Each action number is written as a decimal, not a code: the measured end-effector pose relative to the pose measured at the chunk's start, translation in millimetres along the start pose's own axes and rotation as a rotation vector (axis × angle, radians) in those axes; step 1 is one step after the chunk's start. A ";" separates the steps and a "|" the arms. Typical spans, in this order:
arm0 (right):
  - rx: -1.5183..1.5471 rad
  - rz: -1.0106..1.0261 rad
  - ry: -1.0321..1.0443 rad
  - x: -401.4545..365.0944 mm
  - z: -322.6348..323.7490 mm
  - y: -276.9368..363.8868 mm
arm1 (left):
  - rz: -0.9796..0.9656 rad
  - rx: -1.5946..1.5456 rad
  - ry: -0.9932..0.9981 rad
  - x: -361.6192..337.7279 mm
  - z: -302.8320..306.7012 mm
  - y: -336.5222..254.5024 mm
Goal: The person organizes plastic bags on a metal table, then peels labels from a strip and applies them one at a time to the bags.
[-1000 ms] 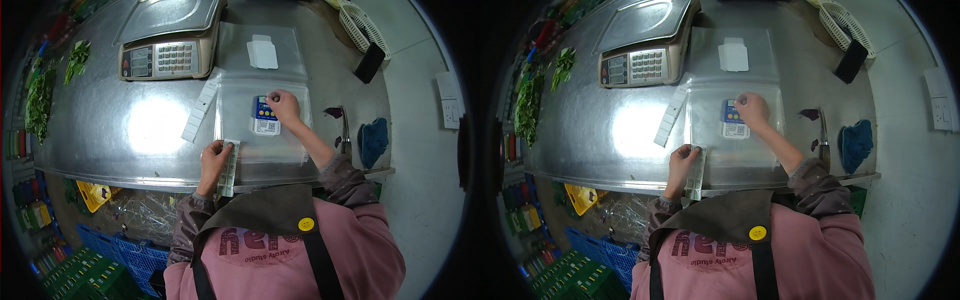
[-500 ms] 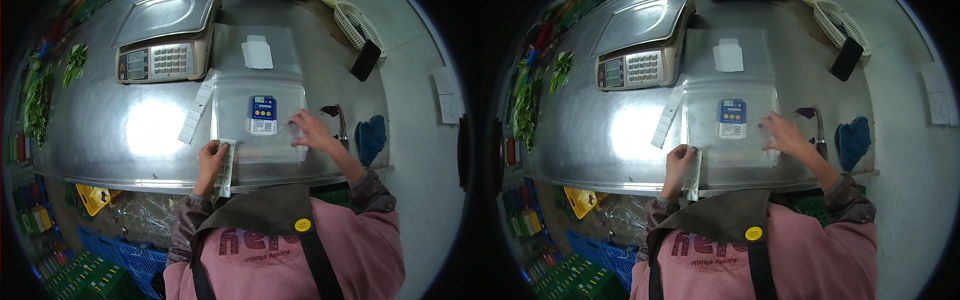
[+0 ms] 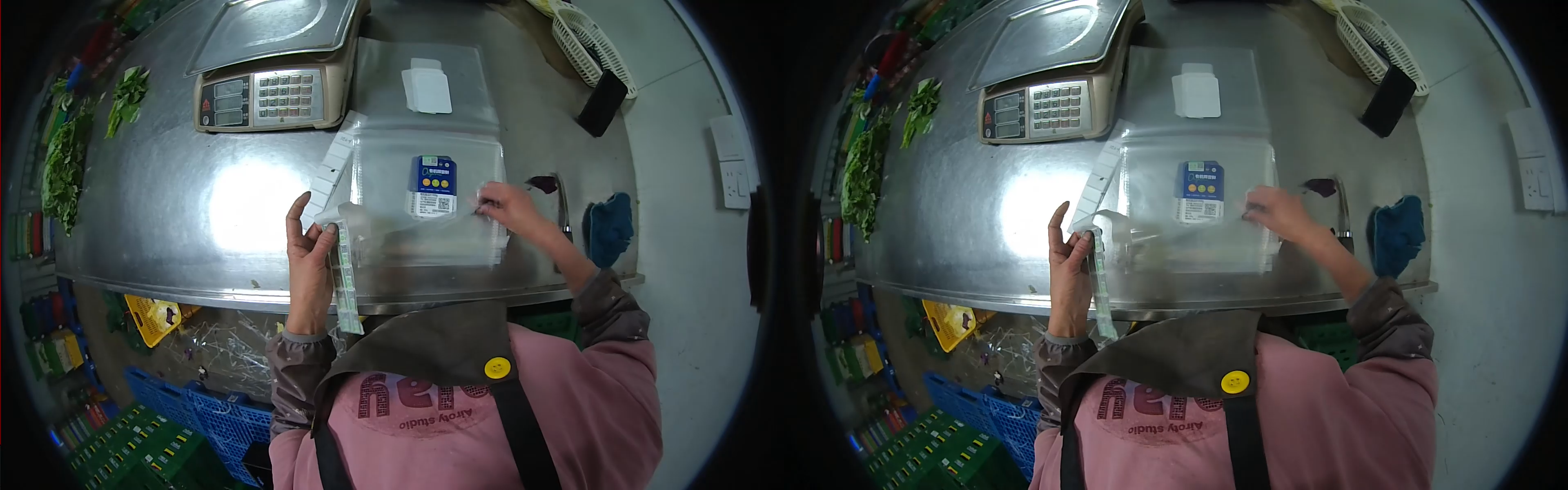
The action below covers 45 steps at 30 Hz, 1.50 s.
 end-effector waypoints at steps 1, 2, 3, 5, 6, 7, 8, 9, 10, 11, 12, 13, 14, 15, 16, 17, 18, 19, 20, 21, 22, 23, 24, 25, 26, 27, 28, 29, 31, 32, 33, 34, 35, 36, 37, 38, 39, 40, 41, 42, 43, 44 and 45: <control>0.227 -0.019 0.030 3.0 -10.5 -14.1 | -0.012 0.002 0.006 -2.4 -5.0 -3.6; 0.453 -0.040 0.061 7.7 -14.3 -20.6 | -0.023 0.004 0.014 -3.7 -7.6 -5.2; 0.454 -0.041 0.061 12.9 -10.8 -23.5 | -0.021 0.006 0.014 -2.8 -3.6 -3.6; 0.642 -0.416 0.088 19.6 5.6 -44.9 | 0.040 0.046 0.059 1.1 2.7 6.4; 0.725 -0.522 -0.007 24.2 21.1 -54.8 | 0.041 0.046 0.063 1.4 0.1 8.4; 0.808 -0.626 -0.103 29.0 35.3 -65.8 | 0.034 0.039 0.072 1.4 -4.3 9.1; 0.844 -0.675 -0.173 35.9 48.4 -79.8 | 0.027 0.033 0.079 1.3 -8.9 9.3; 0.881 -0.721 -0.242 41.9 59.7 -93.7 | 0.024 0.036 0.077 0.4 -12.8 8.8; 0.901 -0.737 -0.449 46.1 78.2 -104.9 | 0.011 0.016 0.095 -1.5 -18.7 7.9; 0.918 -0.746 -0.655 47.0 93.7 -109.9 | -0.005 -0.004 0.110 -3.1 -23.8 6.1; 0.925 -0.732 -0.645 52.0 96.9 -105.5 | -0.017 0.036 0.095 -3.3 -26.3 4.1; 0.876 -0.667 -0.676 53.3 109.4 -91.4 | -0.019 0.058 0.091 -3.0 -26.1 4.3; 0.826 -0.606 -0.707 51.4 118.7 -74.8 | -0.018 0.080 0.088 -2.3 -25.5 5.0; 0.757 -0.442 -0.613 55.4 117.5 -38.5 | -0.021 0.080 0.080 -1.9 -26.5 4.1; 0.684 -0.284 -0.520 55.3 112.1 7.6 | -0.020 0.111 0.091 -1.6 -30.6 2.6; 0.833 -0.132 -0.369 54.9 95.4 44.6 | -0.017 0.144 0.106 -0.4 -33.5 2.6; 0.879 -0.009 -0.245 52.0 81.3 80.0 | -0.012 0.148 0.106 3.3 -31.2 4.5; 0.807 0.083 -0.228 45.6 80.4 111.1 | -0.026 0.241 0.151 7.9 -30.4 6.4; 0.733 0.174 -0.214 41.4 80.8 136.2 | -0.041 0.333 0.199 10.3 -32.0 7.3; 0.736 0.170 -0.219 41.7 77.9 144.7 | -0.038 0.338 0.203 10.6 -33.1 7.5; 0.666 0.173 -0.252 41.9 76.3 151.1 | -0.055 0.371 0.206 10.6 -35.4 6.7; 0.591 0.178 -0.286 42.5 76.3 154.8 | -0.076 0.400 0.210 11.4 -38.6 5.4; 0.587 0.176 -0.291 42.9 74.4 155.8 | -0.078 0.398 0.216 9.5 -43.8 3.9; 0.583 0.151 -0.304 44.3 73.2 153.7 | -0.103 0.349 0.201 6.6 -49.8 -1.9; 0.581 0.126 -0.312 44.8 72.8 152.0 | -0.126 0.300 0.181 4.2 -53.5 -6.3; 0.575 0.132 -0.312 45.2 74.5 152.4 | -0.132 0.294 0.180 4.3 -57.3 -7.0; 0.636 0.090 -0.250 46.1 69.7 150.7 | -0.140 0.260 0.177 3.3 -58.7 -7.7; 0.698 0.047 -0.185 47.2 63.5 150.1 | -0.146 0.227 0.172 2.2 -57.1 -8.4; 0.874 -0.025 -0.124 51.2 54.1 149.3 | -0.178 0.308 0.182 3.4 -48.8 -6.3; 1.041 -0.096 -0.080 53.9 48.3 146.2 | -0.219 0.391 0.209 5.0 -47.7 -5.7; 1.047 -0.118 -0.018 55.0 44.7 147.7 | -0.216 0.388 0.211 6.2 -43.6 -2.2; 1.041 -0.116 -0.023 56.2 47.0 147.8 | -0.269 0.457 0.259 6.7 -44.6 -1.9; 1.080 -0.183 0.035 56.6 42.4 146.9 | -0.324 0.528 0.305 6.5 -47.4 -4.4; 1.119 -0.249 0.094 56.3 37.0 147.2 | -0.332 0.526 0.307 7.5 -47.8 -6.9; 1.115 -0.244 0.093 56.3 35.2 149.4 | -0.249 0.468 0.267 10.2 -43.8 -3.8; 1.044 -0.208 -0.046 56.8 40.8 146.9 | -0.175 0.409 0.225 12.4 -40.6 -0.5; 0.968 -0.158 -0.187 57.9 47.8 146.0 | -0.201 0.362 0.198 12.6 -41.3 -2.9; 0.880 -0.130 -0.276 55.6 50.1 147.2 | -0.151 0.402 0.171 14.2 -35.3 -0.2; 0.789 -0.075 -0.375 53.2 55.0 149.7 | -0.106 0.545 0.134 16.2 -29.1 0.7; 0.672 -0.066 -0.347 51.8 49.7 149.0 | -0.092 0.476 0.150 17.4 -24.9 4.2; 0.634 -0.064 -0.300 53.0 44.9 149.3 | -0.090 0.407 0.177 20.8 -21.1 9.9; 0.592 0.035 -0.397 56.0 45.9 152.7 | -0.052 0.388 0.195 23.6 -18.8 12.5; 0.615 0.014 -0.389 58.4 52.7 157.7 | -0.067 0.427 0.232 30.3 -14.3 19.4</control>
Point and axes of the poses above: each hand's wrist, its own x-axis towards the middle knuckle, its own z-axis out of the back of the hand, y = z × x, the point moved 8 cm from there along x, towards the middle knuckle, and after that the axes turned 13 degrees about -x, right-handed, at the moved point
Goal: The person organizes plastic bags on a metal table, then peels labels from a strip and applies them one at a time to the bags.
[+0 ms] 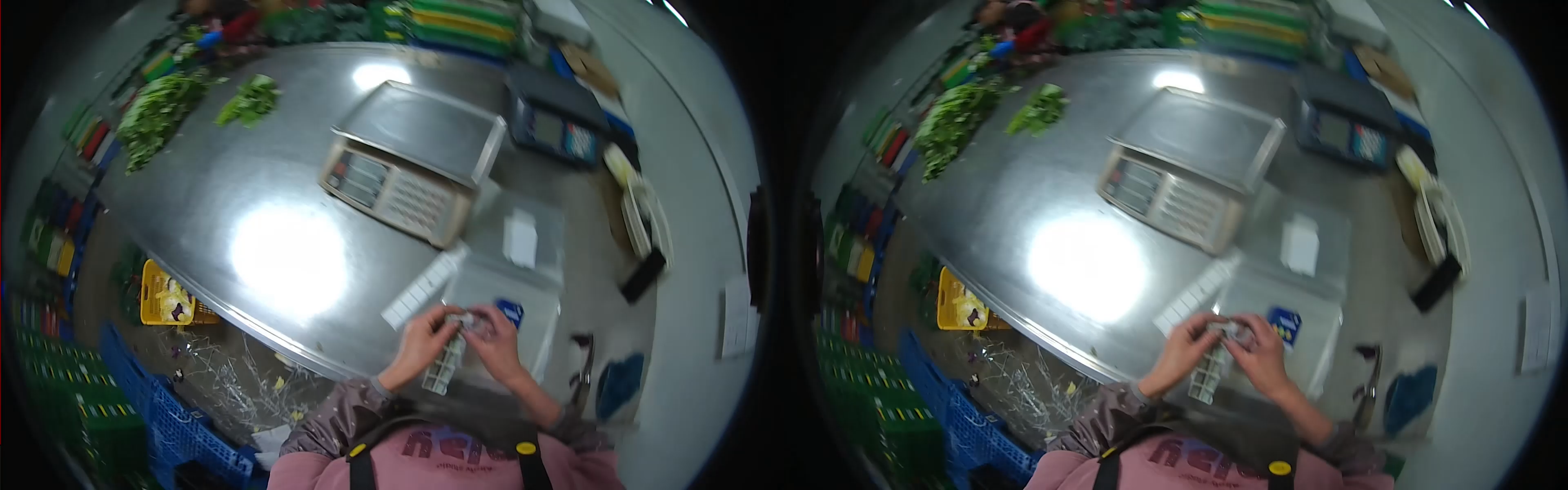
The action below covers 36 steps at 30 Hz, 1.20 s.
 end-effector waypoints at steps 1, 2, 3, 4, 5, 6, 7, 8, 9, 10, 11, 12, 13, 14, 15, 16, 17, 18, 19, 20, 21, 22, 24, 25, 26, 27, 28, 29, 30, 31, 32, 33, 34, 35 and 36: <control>0.019 -0.032 0.015 1.6 -4.3 -6.8 | -0.001 -0.035 0.050 3.0 -2.8 -1.0; 0.038 -0.077 0.030 2.2 -7.1 -16.9 | -0.022 -0.031 0.094 4.7 -4.8 -4.9; 0.043 -0.038 0.039 5.2 -6.7 -17.2 | -0.005 -0.044 0.113 8.8 -4.1 3.0; -0.029 -0.011 0.049 6.2 -3.6 -17.3 | -0.025 -0.094 0.118 7.5 -6.2 -5.7; -0.100 0.013 0.055 7.6 -2.1 -14.5 | -0.043 -0.142 0.126 6.0 -9.0 -14.2; -0.096 0.037 0.058 7.9 -1.1 -8.2 | -0.005 -0.076 0.119 9.0 -6.9 -4.8; -0.127 0.048 0.059 7.6 1.3 -2.3 | -0.021 -0.070 0.107 11.7 -5.4 0.8; -0.158 0.058 0.059 7.8 3.2 1.3 | 0.013 -0.104 0.106 14.7 -5.6 9.2; -0.152 0.074 0.055 8.2 3.2 3.4 | 0.047 -0.135 0.107 17.2 -6.0 15.3; -0.128 0.051 0.044 7.2 3.9 0.9 | 0.041 -0.137 0.094 17.5 -6.8 14.3; -0.106 0.022 0.035 5.3 5.5 -3.3 | 0.037 -0.132 0.092 17.6 -8.7 15.2; -0.100 0.023 0.048 4.1 5.2 -8.2 | 0.046 -0.133 0.067 17.3 -9.8 18.2; -0.099 0.022 0.044 2.0 6.0 -13.0 | 0.057 -0.134 0.044 17.0 -11.1 18.7; 0.002 -0.066 0.062 -0.3 4.9 -24.4 | 0.055 -0.128 0.047 15.6 -14.7 16.6; 0.105 -0.152 0.078 -1.9 3.5 -33.8 | 0.056 -0.093 0.044 13.2 -17.7 12.4; 0.110 -0.147 0.072 -2.1 5.3 -34.9 | 0.055 -0.058 0.040 12.3 -19.6 8.8; 0.166 -0.201 0.117 -4.0 2.6 -40.0 | 0.051 -0.050 0.041 12.3 -20.9 10.5; 0.221 -0.256 0.165 -6.6 -0.5 -44.2 | 0.034 -0.034 0.032 11.2 -20.9 13.6; 0.225 -0.252 0.165 -8.1 0.3 -44.9 | 0.017 -0.020 0.021 9.8 -21.5 12.7; 0.208 -0.227 0.160 -9.0 1.1 -44.4 | 0.014 -0.015 0.015 8.5 -22.9 11.4; 0.193 -0.204 0.159 -9.8 0.7 -43.6 | 0.031 0.015 -0.016 5.7 -22.2 10.4; 0.201 -0.203 0.168 -10.8 -1.6 -45.5 | 0.051 0.045 -0.047 2.1 -20.4 10.4; 0.063 -0.131 0.172 -13.4 -3.3 -46.2 | 0.035 0.105 -0.088 -0.5 -16.6 14.9; 0.066 -0.132 0.187 -14.9 -4.5 -42.6 | 0.016 0.161 -0.119 -1.8 -14.1 15.3; 0.172 -0.223 0.228 -17.0 -7.8 -41.6 | 0.027 0.152 -0.136 -3.3 -12.1 17.8; 0.274 -0.319 0.273 -21.3 -11.3 -41.7 | -0.002 0.231 -0.147 -4.8 -10.4 16.3; 0.303 -0.332 0.297 -22.9 -11.7 -38.6 | -0.030 0.310 -0.158 -7.5 -9.6 12.9; 0.299 -0.338 0.321 -24.6 -12.6 -36.6 | -0.017 0.299 -0.176 -10.8 -9.0 12.5; 0.321 -0.361 0.337 -26.5 -13.1 -36.4 | -0.031 0.285 -0.164 -13.0 -11.3 9.9; 0.340 -0.387 0.349 -28.9 -12.9 -37.4 | -0.044 0.270 -0.148 -14.7 -13.6 8.1; 0.320 -0.362 0.345 -30.1 -12.3 -38.1 | -0.010 0.263 -0.132 -16.2 -14.3 11.6; 0.314 -0.382 0.356 -34.0 -13.3 -39.8 | 0.010 0.250 -0.132 -19.3 -14.4 14.6; 0.314 -0.369 0.319 -33.9 -10.1 -39.0 | -0.019 0.194 -0.105 -21.3 -17.5 14.2; 0.315 -0.351 0.280 -31.0 -6.7 -36.7 | -0.053 0.141 -0.079 -21.7 -19.5 12.6; 0.323 -0.360 0.253 -30.9 -3.2 -32.3 | -0.086 0.063 -0.019 -23.0 -24.1 12.3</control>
Point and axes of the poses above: each hand's wrist, its own x-axis towards the middle knuckle, its own z-axis out of the back of the hand, y = z × x, the point moved 8 cm from there along x, towards the middle knuckle, and after that the axes turned 13 degrees about -x, right-handed, at the moved point
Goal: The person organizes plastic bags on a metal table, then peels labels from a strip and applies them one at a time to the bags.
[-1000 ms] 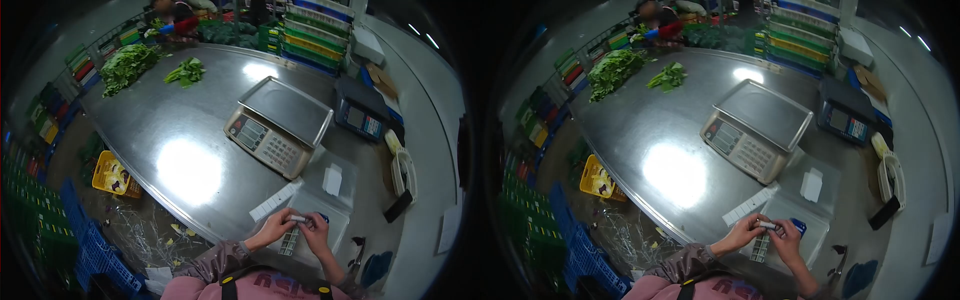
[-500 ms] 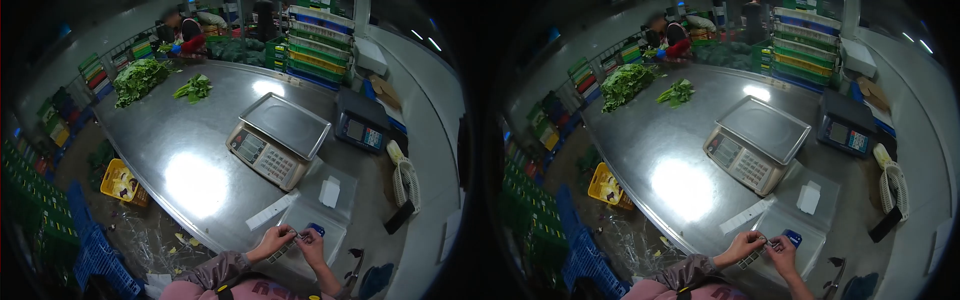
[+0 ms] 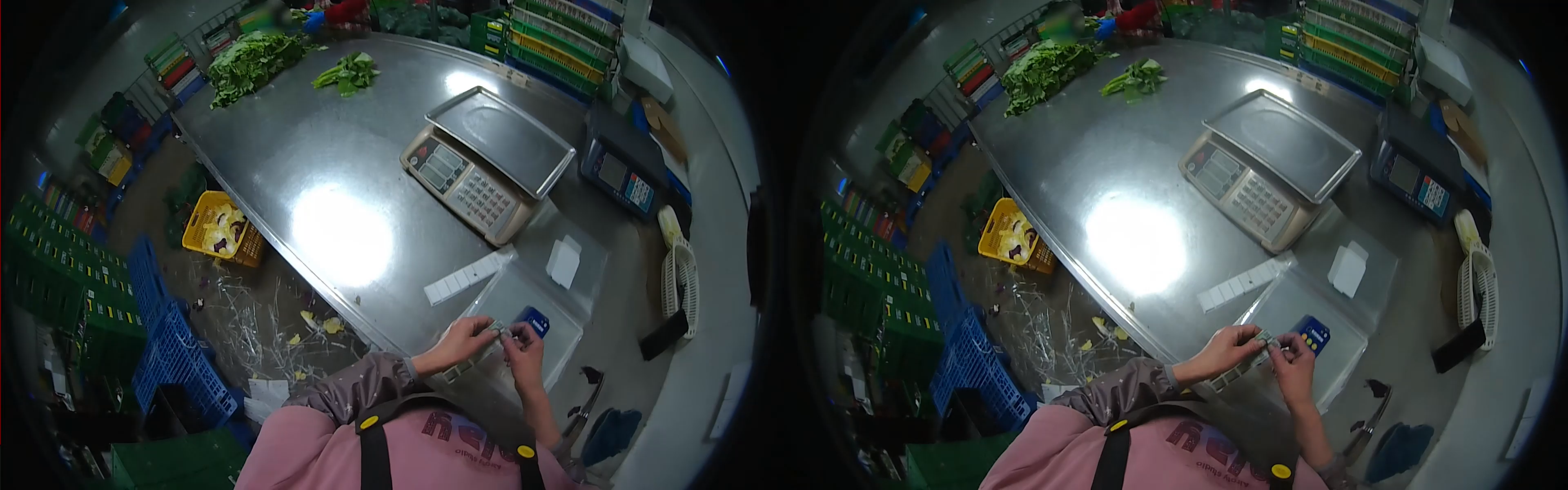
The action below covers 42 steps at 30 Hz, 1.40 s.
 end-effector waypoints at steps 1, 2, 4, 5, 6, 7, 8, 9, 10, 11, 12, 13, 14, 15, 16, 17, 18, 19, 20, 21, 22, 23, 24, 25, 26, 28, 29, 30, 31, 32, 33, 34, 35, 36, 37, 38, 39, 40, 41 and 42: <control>0.000 -0.016 -0.001 -1.9 -1.5 -2.0 | 0.015 -0.005 0.004 -3.0 0.0 2.4; 0.031 -0.006 0.003 -1.1 -2.7 -2.2 | 0.031 -0.036 0.030 -3.2 -1.5 3.0; 0.005 -0.024 0.006 -2.4 -2.4 -3.3 | 0.073 -0.072 0.076 -3.2 -3.1 4.4; -0.041 0.009 0.001 -1.0 -1.8 -2.6 | 0.098 0.090 0.029 -2.3 3.8 -0.2; -0.087 0.024 -0.009 -1.4 0.3 -4.9 | 0.133 0.249 -0.001 -3.2 7.5 -0.8; -0.120 0.040 -0.016 -1.7 2.4 -2.8 | -0.021 0.224 -0.080 -4.8 10.0 -11.5; -0.086 0.042 -0.008 -2.2 2.5 -1.3 | -0.025 0.257 -0.068 -3.4 11.5 -8.8; -0.088 0.037 0.027 -4.1 2.3 1.6 | -0.073 0.303 -0.049 -2.4 12.4 -14.0; -0.102 0.024 0.065 -5.2 3.7 4.4 | -0.032 0.151 -0.064 -4.7 12.5 -16.3; -0.109 0.016 0.107 -6.1 3.8 8.1 | 0.061 0.066 -0.038 -4.6 13.4 -11.2; -0.088 0.019 0.134 -7.0 5.2 15.2 | 0.067 0.052 -0.001 -4.7 12.7 -14.3; -0.068 0.039 0.162 -8.8 6.4 21.2 | 0.108 -0.038 -0.005 -5.1 8.6 -15.4; -0.060 0.007 0.126 -9.7 12.1 20.1 | 0.140 -0.041 0.008 -6.2 6.0 -17.6; -0.068 0.001 0.163 -8.9 12.0 21.2 | 0.159 -0.041 0.013 -5.4 4.0 -18.4; -0.073 0.003 0.205 -8.9 11.8 19.1 | 0.165 -0.035 0.041 -4.3 -1.6 -15.4; -0.067 -0.001 0.185 -7.6 14.0 14.8 | 0.147 -0.014 0.038 -3.5 -1.8 -16.7; -0.092 0.041 0.173 -5.1 13.5 11.2 | 0.126 0.006 0.029 -2.1 -0.9 -18.2; -0.117 0.082 0.165 -3.2 13.4 10.8 | 0.126 0.010 0.040 -0.7 -0.9 -17.4; -0.114 0.081 0.157 -1.6 14.2 10.5 | 0.124 0.061 0.059 0.5 -1.0 -15.6; -0.132 0.099 0.149 -0.3 14.4 11.7 | 0.123 0.112 0.077 1.2 -1.4 -13.4; -0.150 0.117 0.142 0.1 15.0 12.6 | 0.126 0.112 0.085 1.8 -1.0 -11.2; -0.148 0.112 0.136 -0.1 16.5 12.3 | 0.144 0.150 0.127 2.0 -2.9 -7.6; -0.191 0.116 0.141 -0.1 17.4 12.8 | 0.163 0.189 0.169 2.4 -5.0 -4.9; -0.234 0.119 0.146 -0.2 17.9 13.0 | 0.164 0.188 0.177 3.6 -5.7 -5.4; -0.234 0.117 0.139 -0.9 19.0 12.4 | 0.168 0.255 0.199 4.8 -7.3 -6.1; -0.510 0.304 0.081 -6.7 19.1 23.6 | 0.169 0.320 0.228 7.1 -9.5 -5.0; -0.513 0.299 0.075 -8.5 19.8 20.2 | 0.184 0.397 0.257 7.0 -10.9 -1.2; -0.520 0.296 0.034 -10.5 22.7 15.9 | 0.199 0.474 0.287 6.7 -12.1 2.2; -0.526 0.292 -0.008 -12.0 26.2 11.3 | 0.198 0.471 0.295 7.0 -12.4 3.0; -0.528 0.285 -0.012 -12.5 29.5 5.1 | 0.212 0.527 0.292 7.0 -10.3 5.2; -0.329 0.119 -0.114 -9.8 47.2 -12.2 | 0.226 0.583 0.288 6.6 -7.8 7.2; -0.127 -0.046 -0.214 -9.2 62.7 -31.2 | 0.228 0.581 0.294 5.4 -5.5 12.6; -0.127 -0.051 -0.217 -5.8 70.2 -36.6 | 0.259 0.456 0.224 4.3 2.7 21.5; -0.051 -0.170 -0.308 -2.8 85.8 -51.1 | 0.288 0.333 0.153 3.0 10.1 27.0; 0.027 -0.287 -0.401 -1.4 98.4 -65.0 | 0.288 0.334 0.158 1.9 11.0 27.4; 0.028 -0.287 -0.406 5.1 100.4 -69.0 | 0.337 0.239 0.126 0.9 13.9 30.4; 0.013 -0.271 -0.437 12.2 101.3 -72.8 | 0.386 0.143 0.092 0.2 16.0 33.6; -0.001 -0.255 -0.466 19.2 100.7 -77.4 | 0.384 0.144 0.094 0.9 18.5 42.9; 0.000 -0.254 -0.468 28.6 96.7 -86.8 | 0.314 0.100 0.071 3.9 23.3 53.2; -0.079 -0.195 -0.512 38.4 95.2 -91.3 | 0.244 0.056 0.047 6.6 28.2 59.5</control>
Point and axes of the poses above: each hand's wrist, its own x-axis towards the middle knuckle, its own z-axis out of the back of the hand, y = z × x, the point moved 8 cm from there along x, towards the middle knuckle, and after that the axes turned 13 degrees about -x, right-handed, at the moved point
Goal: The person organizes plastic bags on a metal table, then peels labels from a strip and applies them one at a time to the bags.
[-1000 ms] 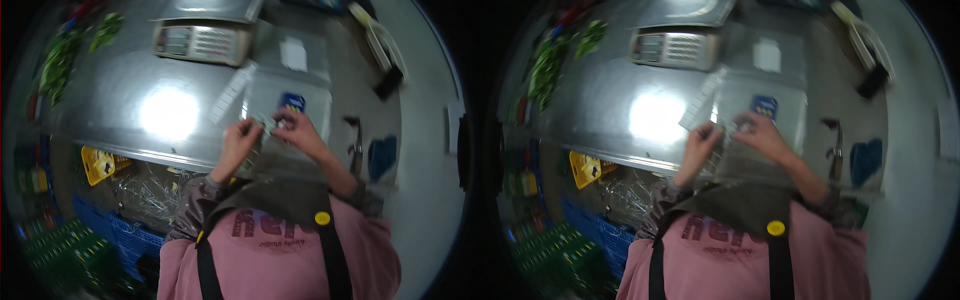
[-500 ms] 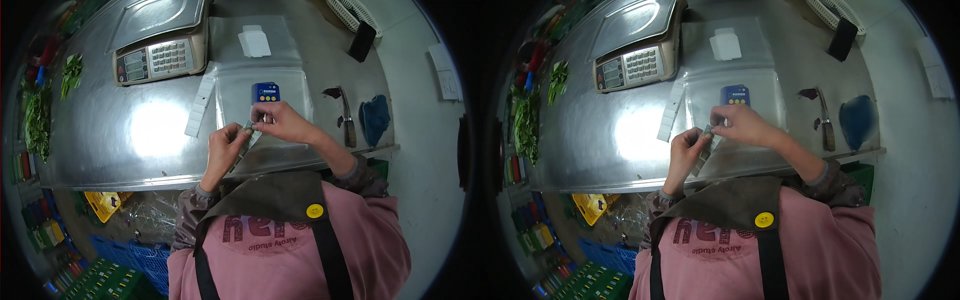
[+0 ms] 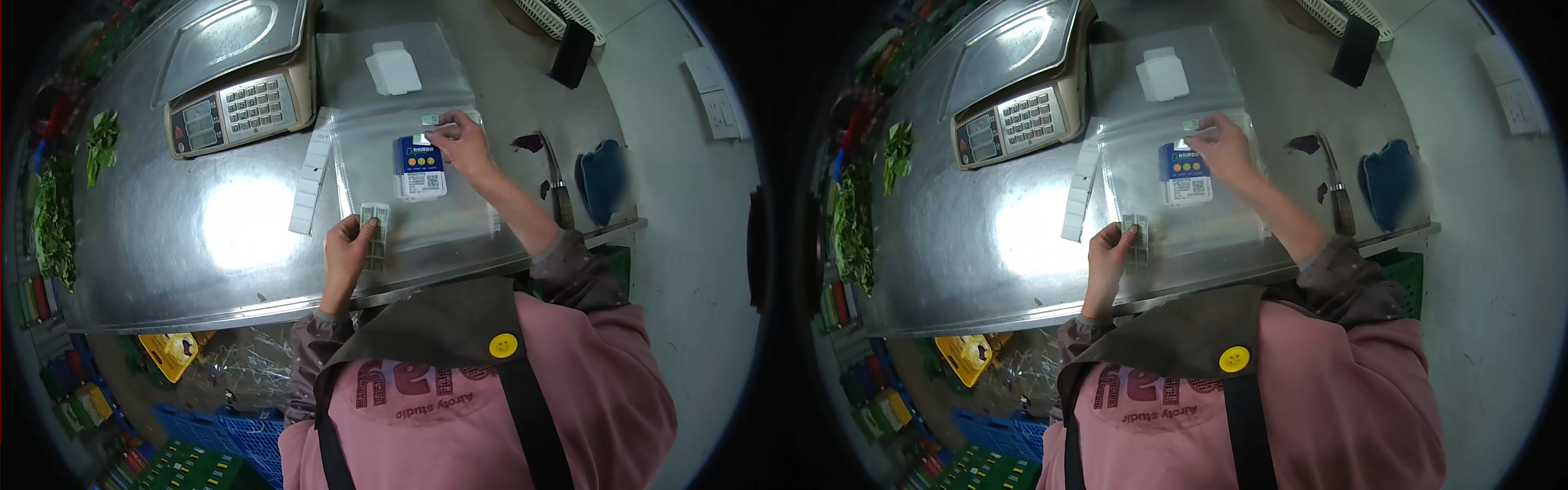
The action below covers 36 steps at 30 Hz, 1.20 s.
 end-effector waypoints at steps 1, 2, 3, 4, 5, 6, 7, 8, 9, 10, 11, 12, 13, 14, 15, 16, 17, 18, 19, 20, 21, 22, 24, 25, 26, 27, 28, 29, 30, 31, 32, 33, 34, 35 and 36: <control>-0.055 0.074 -0.053 3.9 -3.3 5.1 | -0.003 0.003 0.000 0.4 0.2 0.8; -0.052 0.076 -0.054 6.2 -7.9 4.4 | 0.006 0.020 -0.022 -0.9 1.9 2.8; -0.148 0.110 -0.075 7.2 -11.2 7.1 | 0.018 0.037 -0.045 -1.5 4.2 4.6; -0.245 0.141 -0.093 7.1 -13.5 10.1 | 0.020 0.040 -0.046 -1.3 5.2 5.4; -0.243 0.138 -0.091 7.8 -15.0 9.6 | 0.010 0.067 -0.044 -1.2 5.8 5.2; -0.375 0.165 -0.087 8.7 -17.4 11.7 | -0.002 0.094 -0.043 -1.3 6.0 4.5; -0.507 0.192 -0.083 8.7 -19.7 15.0 | -0.001 0.096 -0.044 -1.5 5.7 4.2; -0.506 0.192 -0.083 7.9 -19.5 17.1 | -0.002 0.102 -0.051 -1.9 5.3 3.5; -0.638 0.245 -0.089 5.3 -20.1 24.6 | -0.003 0.110 -0.058 -2.1 5.1 2.9; -0.771 0.297 -0.094 3.1 -20.5 31.3 | -0.002 0.112 -0.057 -2.0 4.7 2.6; -0.769 0.294 -0.096 4.2 -15.9 30.4 | 0.016 0.113 -0.062 -1.9 5.1 3.6; -0.817 0.266 -0.138 6.9 -4.9 26.6 | 0.032 0.114 -0.067 -1.6 5.3 4.3; -0.864 0.240 -0.180 8.4 7.6 22.9 | 0.030 0.114 -0.066 -1.5 4.9 3.6; -0.864 0.241 -0.180 6.0 20.9 19.4 | 0.039 0.107 -0.070 -2.1 5.1 3.9; -0.762 0.276 -0.041 0.8 28.2 13.1 | 0.049 0.098 -0.075 -2.6 5.5 5.2; -0.659 0.307 0.102 -7.5 32.3 7.0 | 0.054 0.095 -0.079 -2.8 5.9 6.8; -0.660 0.303 0.108 -17.7 43.1 0.6 | 0.044 0.080 -0.077 -2.3 6.1 7.6; -0.722 0.471 0.223 -36.4 40.5 2.4 | 0.032 0.065 -0.074 -2.0 5.8 8.1; -0.779 0.639 0.337 -54.3 34.5 6.4 | 0.034 0.065 -0.071 -2.1 5.3 9.5; -0.779 0.635 0.336 -59.9 37.0 9.2 | 0.016 0.070 -0.078 -2.0 5.6 9.0; -0.782 0.528 0.386 -61.6 37.9 4.7 | -0.003 0.074 -0.083 -1.9 6.2 7.7; -0.782 0.421 0.434 -61.5 38.6 -2.2 | -0.003 0.077 -0.079 -3.1 6.5 4.7; -0.644 0.371 0.424 -49.6 38.8 -18.0 | 0.091 -0.074 -0.054 -9.2 7.7 -1.0; -0.509 0.324 0.418 -41.2 40.7 -24.0 | 0.090 -0.071 -0.052 -13.2 9.3 -9.6; -0.507 0.323 0.418 -36.1 42.2 -23.8 | 0.071 -0.153 -0.032 -18.7 9.5 -21.1; -0.405 0.286 0.427 -30.6 44.5 -23.2 | 0.051 -0.236 -0.014 -24.7 11.0 -32.5; -0.305 0.249 0.436 -24.1 46.6 -21.5 | 0.086 -0.222 0.003 -30.6 14.5 -39.2; -0.305 0.250 0.439 -16.8 49.5 -14.3 | 0.086 -0.223 0.000 -35.6 18.2 -42.4; -0.242 0.173 0.435 -7.2 54.4 -8.6 | 0.071 -0.300 0.076 -40.1 14.7 -46.4; -0.180 0.096 0.431 3.8 56.8 -7.0 | 0.055 -0.376 0.152 -42.5 9.8 -49.8; -0.180 0.098 0.431 17.1 55.6 -6.0 | 0.093 -0.340 0.163 -41.2 8.2 -44.0; -0.093 0.130 0.359 34.9 59.7 -1.3 | 0.091 -0.339 0.164 -38.2 4.6 -41.1; -0.004 0.163 0.284 52.4 65.3 3.8 | 0.097 -0.250 0.166 -33.8 -2.8 -36.6; 0.000 0.164 0.279 68.9 66.4 7.3 | 0.102 -0.159 0.170 -28.6 -10.1 -31.1; 0.141 0.050 0.302 85.4 66.4 4.8 | 0.094 -0.116 0.173 -22.9 -16.7 -23.7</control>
Point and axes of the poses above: each hand's wrist, its own x-axis towards the middle knuckle, its own z-axis out of the back of the hand, y = z × x, the point moved 8 cm from there along x, towards the middle knuckle, and after that the axes turned 13 degrees about -x, right-handed, at the moved point
